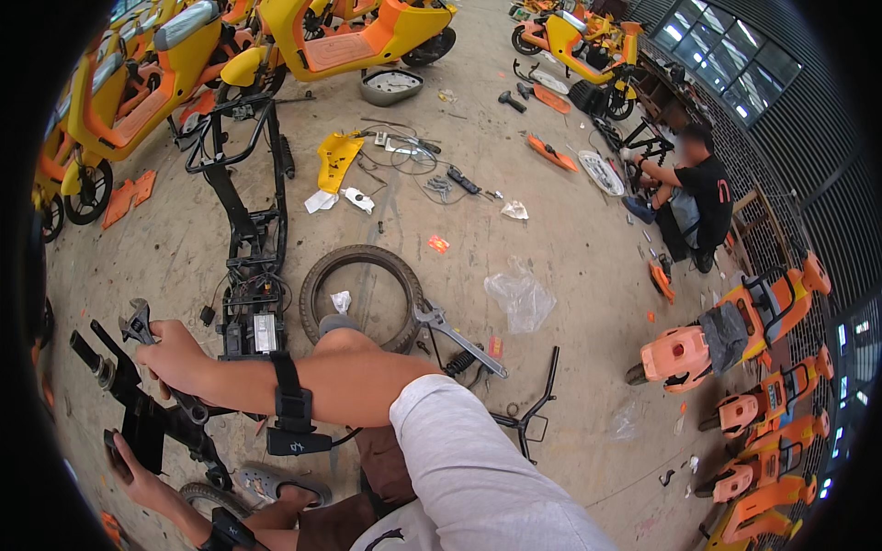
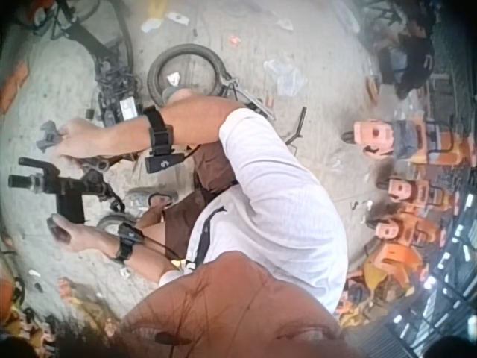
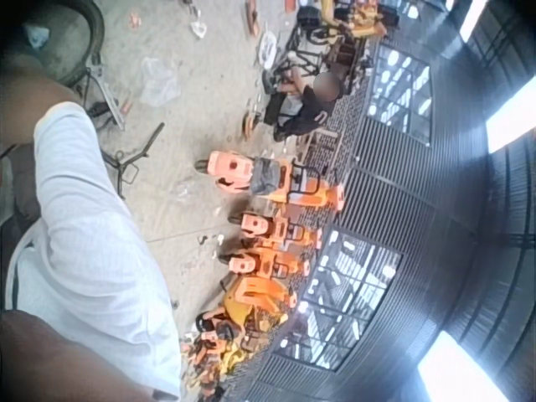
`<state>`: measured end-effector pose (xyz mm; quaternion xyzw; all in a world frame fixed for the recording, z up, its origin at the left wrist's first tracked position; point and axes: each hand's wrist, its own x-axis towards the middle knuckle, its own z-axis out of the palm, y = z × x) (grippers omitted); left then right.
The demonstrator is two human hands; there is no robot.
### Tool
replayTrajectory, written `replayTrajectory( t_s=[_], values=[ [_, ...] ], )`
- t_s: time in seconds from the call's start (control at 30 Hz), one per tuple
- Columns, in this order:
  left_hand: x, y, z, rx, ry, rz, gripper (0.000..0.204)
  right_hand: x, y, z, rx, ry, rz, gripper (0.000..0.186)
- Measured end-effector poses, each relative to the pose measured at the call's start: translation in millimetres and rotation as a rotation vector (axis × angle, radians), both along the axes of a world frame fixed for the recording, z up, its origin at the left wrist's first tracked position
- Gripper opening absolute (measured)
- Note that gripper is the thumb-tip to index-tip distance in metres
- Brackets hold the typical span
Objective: The person uses an adjustable wrench to tighten a bolt on a scooter's front fork assembly while sitting on the floor.
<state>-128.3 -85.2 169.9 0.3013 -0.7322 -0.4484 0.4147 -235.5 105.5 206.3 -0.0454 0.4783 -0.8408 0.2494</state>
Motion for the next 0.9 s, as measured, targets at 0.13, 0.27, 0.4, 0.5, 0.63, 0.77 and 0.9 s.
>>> replayTrajectory(
  t_s=[0.13,0.27,0.4,0.5,0.63,0.77,0.9],
  values=[
    [1,3,3,0.026,0.010,-0.044,0.048,0,-2,-4,-0.008,-0.035,-0.032,0.014],
    [5,-2,-2,0.030,0.037,-0.102,0.048,-1,-4,-9,-0.003,-0.063,-0.020,0.013],
    [9,-3,-3,0.003,0.080,-0.125,0.047,3,1,0,-0.025,-0.113,-0.043,0.013],
    [21,-8,-1,-0.110,-0.002,-0.066,0.045,1,-5,-2,0.003,-0.056,-0.015,0.020],
    [36,22,16,-0.353,0.239,0.055,0.035,11,2,3,0.133,-0.081,-0.154,0.032],
    [28,52,33,-0.064,-0.038,-0.490,0.037,13,9,21,0.122,-0.011,-0.067,0.024],
    [19,63,34,0.694,-0.075,-0.972,0.039,26,-7,8,0.010,0.144,-0.039,0.026]
  ],
)
